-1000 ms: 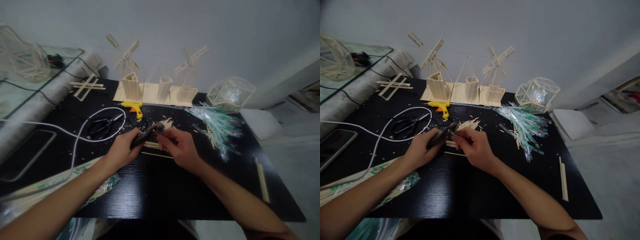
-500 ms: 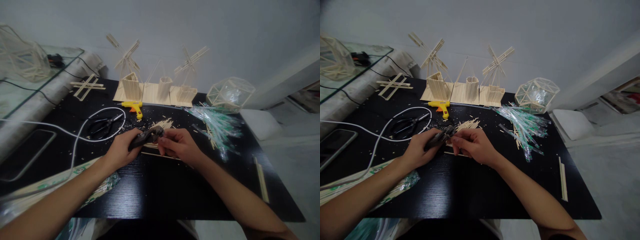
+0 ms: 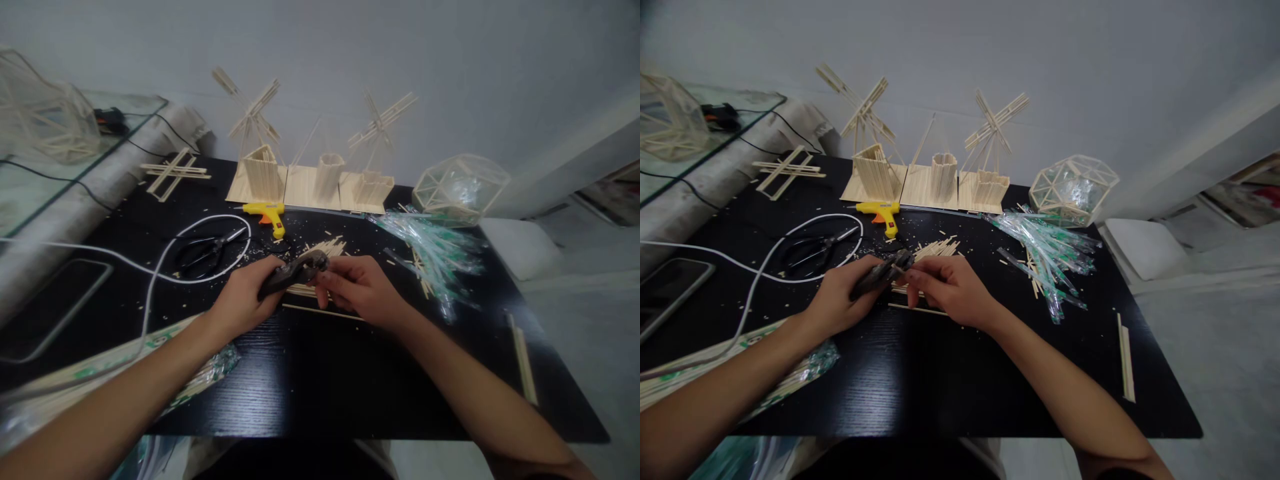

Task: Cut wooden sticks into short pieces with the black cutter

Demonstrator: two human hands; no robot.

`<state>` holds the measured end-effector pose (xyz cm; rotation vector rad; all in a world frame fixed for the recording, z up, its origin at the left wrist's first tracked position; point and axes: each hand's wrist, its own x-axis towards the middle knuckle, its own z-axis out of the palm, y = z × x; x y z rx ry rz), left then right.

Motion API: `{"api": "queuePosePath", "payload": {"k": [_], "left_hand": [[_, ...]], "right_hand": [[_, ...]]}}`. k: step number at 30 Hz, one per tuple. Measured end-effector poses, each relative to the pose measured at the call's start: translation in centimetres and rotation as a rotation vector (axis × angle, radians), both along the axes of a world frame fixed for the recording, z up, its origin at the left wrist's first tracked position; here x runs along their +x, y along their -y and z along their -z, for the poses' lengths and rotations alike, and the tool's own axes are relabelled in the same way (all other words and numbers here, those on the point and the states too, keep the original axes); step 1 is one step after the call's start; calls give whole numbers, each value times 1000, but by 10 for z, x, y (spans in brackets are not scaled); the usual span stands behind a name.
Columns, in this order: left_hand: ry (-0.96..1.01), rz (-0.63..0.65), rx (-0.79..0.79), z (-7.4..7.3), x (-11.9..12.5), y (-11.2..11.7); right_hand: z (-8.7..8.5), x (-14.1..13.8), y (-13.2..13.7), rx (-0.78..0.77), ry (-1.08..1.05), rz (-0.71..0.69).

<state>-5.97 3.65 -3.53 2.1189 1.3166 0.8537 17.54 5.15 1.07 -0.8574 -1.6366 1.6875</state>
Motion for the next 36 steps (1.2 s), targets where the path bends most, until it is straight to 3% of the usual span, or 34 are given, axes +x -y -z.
{"api": "queuePosePath", "payload": {"k": [16, 30, 36], "left_hand": [[-99, -62, -61, -3, 5, 0], [-150, -82, -121, 1, 5, -5], [-69, -85, -127, 3, 8, -6]], "right_hand": [[3, -2, -1, 53, 53, 90], [9, -5, -4, 6, 75, 161], [13, -6, -5, -63, 76, 165]]}}
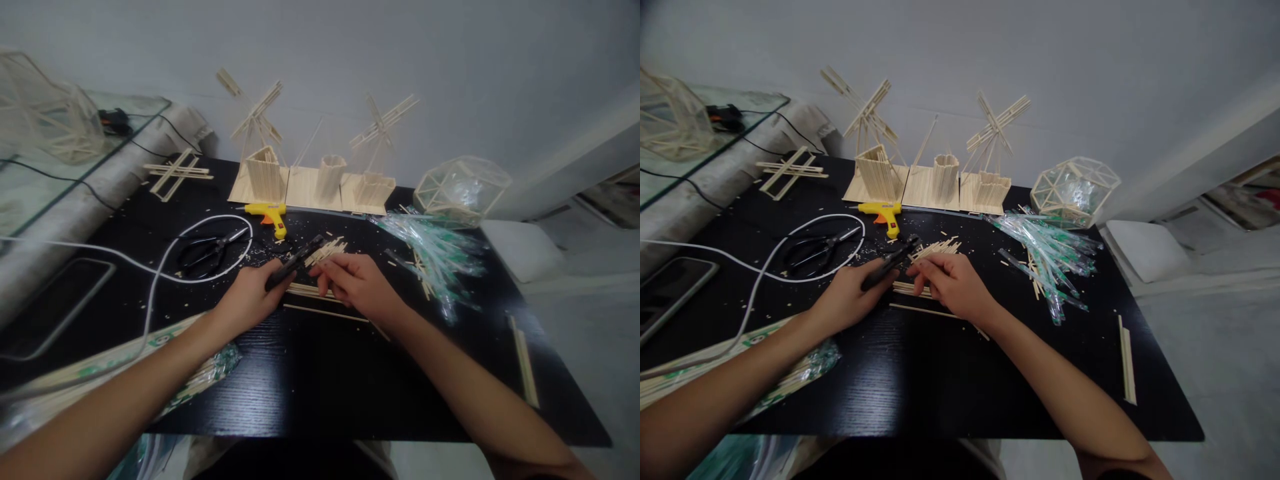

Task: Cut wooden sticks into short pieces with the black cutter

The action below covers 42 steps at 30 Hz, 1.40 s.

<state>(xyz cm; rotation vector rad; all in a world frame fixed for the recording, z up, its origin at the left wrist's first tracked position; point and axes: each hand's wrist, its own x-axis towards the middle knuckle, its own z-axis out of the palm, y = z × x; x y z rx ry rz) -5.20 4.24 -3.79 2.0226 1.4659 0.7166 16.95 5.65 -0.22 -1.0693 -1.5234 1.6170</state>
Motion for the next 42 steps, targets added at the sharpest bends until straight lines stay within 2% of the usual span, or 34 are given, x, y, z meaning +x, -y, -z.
{"api": "queuePosePath", "payload": {"k": [6, 14, 16, 22, 26, 29, 32, 35, 38, 42], "left_hand": [[42, -66, -15, -3, 0, -1], [131, -146, -17, 0, -2, -1], [214, -171, -69, 0, -2, -2], [653, -157, -395, -10, -1, -1], [834, -165, -361, -14, -3, -2], [971, -243, -283, -14, -3, -5], [1093, -359, -219, -16, -3, -9], [1186, -448, -201, -19, -3, -13], [1212, -450, -217, -20, -3, -15], [1171, -390, -190, -19, -2, -12]], "right_hand": [[1, 1, -1, -24, -36, -17], [-4, 8, -6, 33, -65, 70], [-6, 9, -8, 24, -95, 105], [-7, 14, -16, 76, -158, 265], [-7, 21, -26, 114, -135, 394], [-9, 27, -30, 138, -69, 412], [-14, 34, -30, 140, 55, 311], [-21, 38, -27, 110, 289, 41], [-24, 35, -17, 167, 588, -252], [-17, 22, 2, 386, 828, -447]]}}
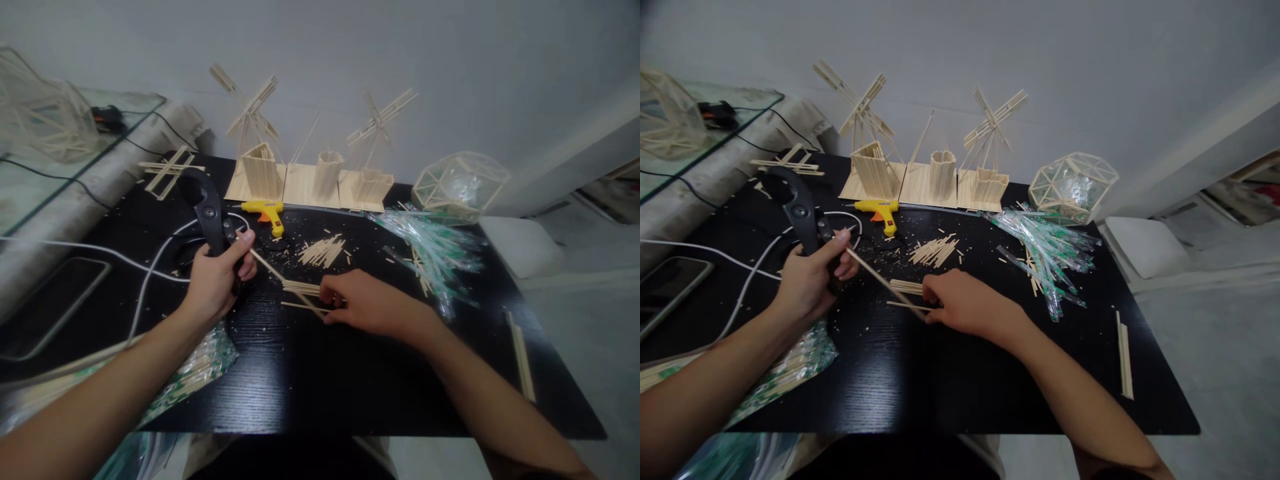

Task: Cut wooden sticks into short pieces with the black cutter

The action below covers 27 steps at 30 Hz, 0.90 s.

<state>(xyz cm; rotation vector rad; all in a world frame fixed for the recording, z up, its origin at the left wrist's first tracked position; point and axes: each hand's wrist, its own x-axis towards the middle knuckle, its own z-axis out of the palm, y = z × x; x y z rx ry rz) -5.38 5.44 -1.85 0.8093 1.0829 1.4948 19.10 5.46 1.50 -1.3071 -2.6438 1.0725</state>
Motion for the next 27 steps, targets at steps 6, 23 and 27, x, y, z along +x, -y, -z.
{"api": "queuePosePath", "payload": {"k": [6, 23, 27], "left_hand": [[-59, 25, 39, 1, 2, 3], [-515, 165, 48, -18, 2, 8], [-708, 153, 180, -32, 7, 12]], "right_hand": [[20, -17, 23, 197, 137, -135], [2, -20, 10, 114, -381, 89], [3, -23, 12, 67, -460, 137]]}}
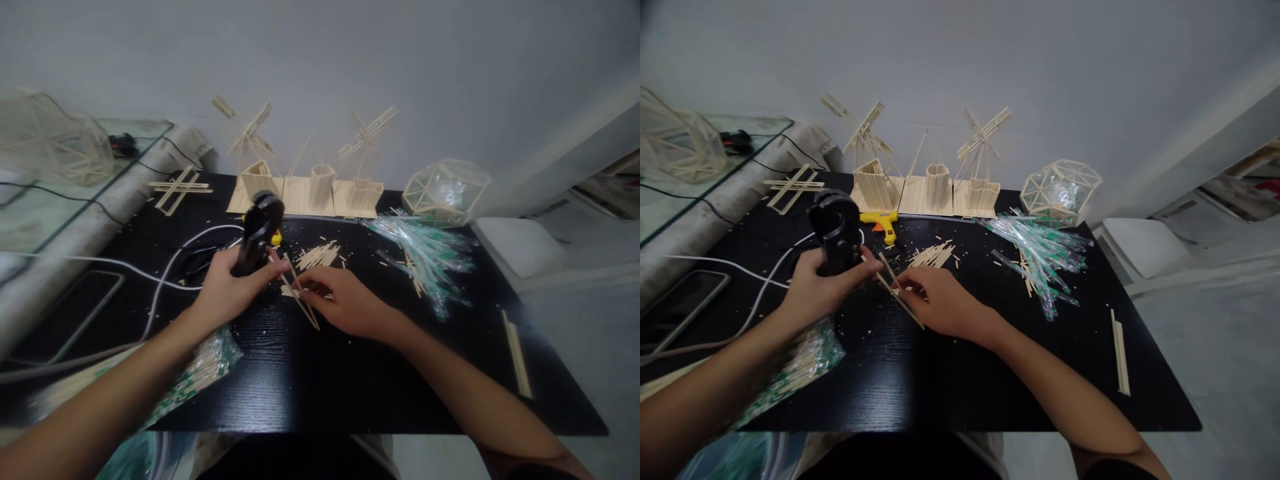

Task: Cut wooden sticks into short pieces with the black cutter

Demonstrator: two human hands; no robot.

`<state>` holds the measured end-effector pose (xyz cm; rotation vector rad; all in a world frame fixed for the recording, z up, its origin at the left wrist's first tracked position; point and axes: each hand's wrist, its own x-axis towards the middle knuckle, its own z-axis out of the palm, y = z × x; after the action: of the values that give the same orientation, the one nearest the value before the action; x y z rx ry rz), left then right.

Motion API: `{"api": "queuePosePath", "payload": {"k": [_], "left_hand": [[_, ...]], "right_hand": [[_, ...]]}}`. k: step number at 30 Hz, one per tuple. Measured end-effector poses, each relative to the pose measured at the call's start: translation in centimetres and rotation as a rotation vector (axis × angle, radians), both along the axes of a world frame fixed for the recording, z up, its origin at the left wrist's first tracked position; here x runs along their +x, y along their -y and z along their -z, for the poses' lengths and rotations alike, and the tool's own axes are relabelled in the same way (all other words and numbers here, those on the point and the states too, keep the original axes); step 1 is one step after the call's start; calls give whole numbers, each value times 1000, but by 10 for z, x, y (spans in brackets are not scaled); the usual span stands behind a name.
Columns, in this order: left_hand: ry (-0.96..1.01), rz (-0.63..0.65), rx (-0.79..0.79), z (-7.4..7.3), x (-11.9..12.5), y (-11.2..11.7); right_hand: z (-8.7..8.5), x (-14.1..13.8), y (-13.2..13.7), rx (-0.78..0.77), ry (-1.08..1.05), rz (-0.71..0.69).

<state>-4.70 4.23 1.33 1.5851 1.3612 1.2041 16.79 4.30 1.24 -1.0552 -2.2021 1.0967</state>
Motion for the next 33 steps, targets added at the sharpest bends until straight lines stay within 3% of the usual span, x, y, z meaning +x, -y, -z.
{"api": "queuePosePath", "payload": {"k": [8, 14, 24, 33], "left_hand": [[-162, 9, 200, -12, 8, 5], [-196, 48, 162, -19, 14, 6], [-144, 31, 146, -16, 17, 12], [-94, -9, 198, -9, 17, 19]], "right_hand": [[3, -1, 1, 89, -119, 41], [13, -2, 0, 161, -173, 71], [22, -7, 3, 278, -125, 28], [29, -6, 1, 182, -107, 58]]}}
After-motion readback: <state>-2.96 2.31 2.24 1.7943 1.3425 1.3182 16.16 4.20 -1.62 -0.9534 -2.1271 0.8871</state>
